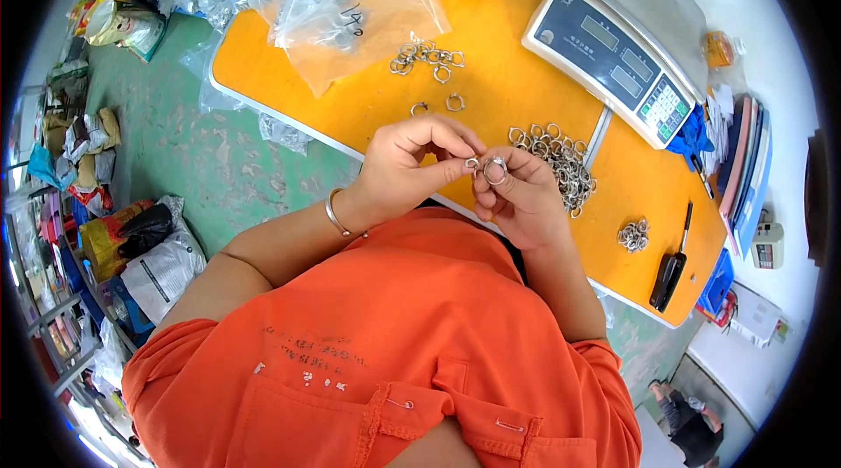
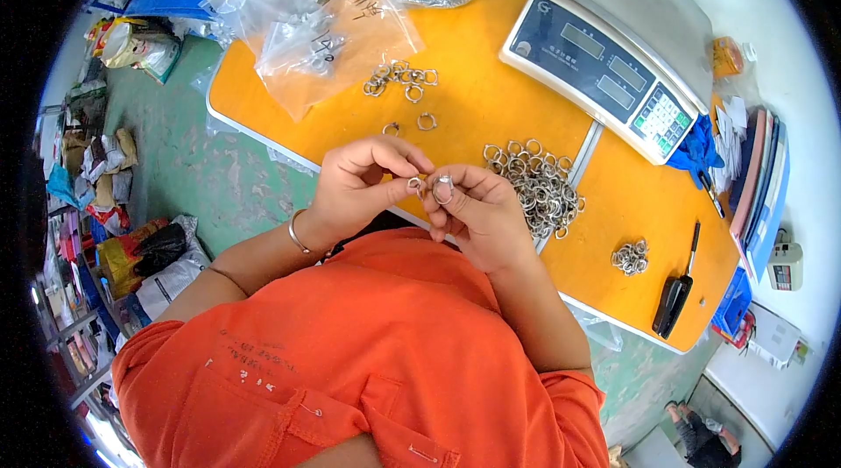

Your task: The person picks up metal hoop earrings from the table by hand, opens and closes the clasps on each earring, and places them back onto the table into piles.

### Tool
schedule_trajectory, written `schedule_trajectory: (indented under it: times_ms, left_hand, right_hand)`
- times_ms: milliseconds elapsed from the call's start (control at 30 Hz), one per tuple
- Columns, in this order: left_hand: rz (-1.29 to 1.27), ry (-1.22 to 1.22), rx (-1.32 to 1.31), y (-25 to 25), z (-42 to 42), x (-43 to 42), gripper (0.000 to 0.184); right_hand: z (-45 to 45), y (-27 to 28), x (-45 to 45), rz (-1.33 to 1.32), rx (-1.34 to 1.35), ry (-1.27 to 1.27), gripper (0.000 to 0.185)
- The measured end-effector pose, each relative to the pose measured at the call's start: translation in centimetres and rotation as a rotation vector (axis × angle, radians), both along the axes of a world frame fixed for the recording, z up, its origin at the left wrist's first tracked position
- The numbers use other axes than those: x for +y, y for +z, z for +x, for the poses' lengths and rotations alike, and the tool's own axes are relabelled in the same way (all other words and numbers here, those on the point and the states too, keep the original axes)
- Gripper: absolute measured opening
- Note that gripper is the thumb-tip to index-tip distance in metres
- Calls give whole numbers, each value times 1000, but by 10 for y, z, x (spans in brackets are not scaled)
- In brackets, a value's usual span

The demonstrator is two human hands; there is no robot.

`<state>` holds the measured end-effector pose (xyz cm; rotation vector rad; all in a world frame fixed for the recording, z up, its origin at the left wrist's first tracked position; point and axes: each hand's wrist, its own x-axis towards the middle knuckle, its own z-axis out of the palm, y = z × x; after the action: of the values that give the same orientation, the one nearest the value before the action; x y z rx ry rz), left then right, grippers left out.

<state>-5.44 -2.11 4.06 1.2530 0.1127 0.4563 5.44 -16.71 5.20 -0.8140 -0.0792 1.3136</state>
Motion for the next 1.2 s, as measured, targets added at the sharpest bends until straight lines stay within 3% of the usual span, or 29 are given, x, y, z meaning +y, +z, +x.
schedule_trajectory:
  times_ms: [500, 600, 667, 867, 1000, 1200]
  left_hand:
    - [65, -129, 41, 5, -1, 4, 12]
    - [81, -120, 27, 3, -2, 4, 13]
    - [108, -91, 22, 4, -2, 3, 14]
    - [287, 71, -30, 2, 2, 1, 11]
    - [218, 71, -47, 2, 4, 0, 11]
    - [-13, -7, 38, 8, 0, -1, 12]
  right_hand:
    - [2, -9, -3, 59, 89, 47, 12]
    - [-2, -7, -2, -7, -58, 32, 14]
    - [-4, -2, -1, -78, -340, -48, 15]
    - [-13, 6, -1, -59, -784, -167, 12]
    - [-12, 6, -4, -111, -864, -136, 11]
    - [-9, 7, -6, -118, -690, -202, 8]
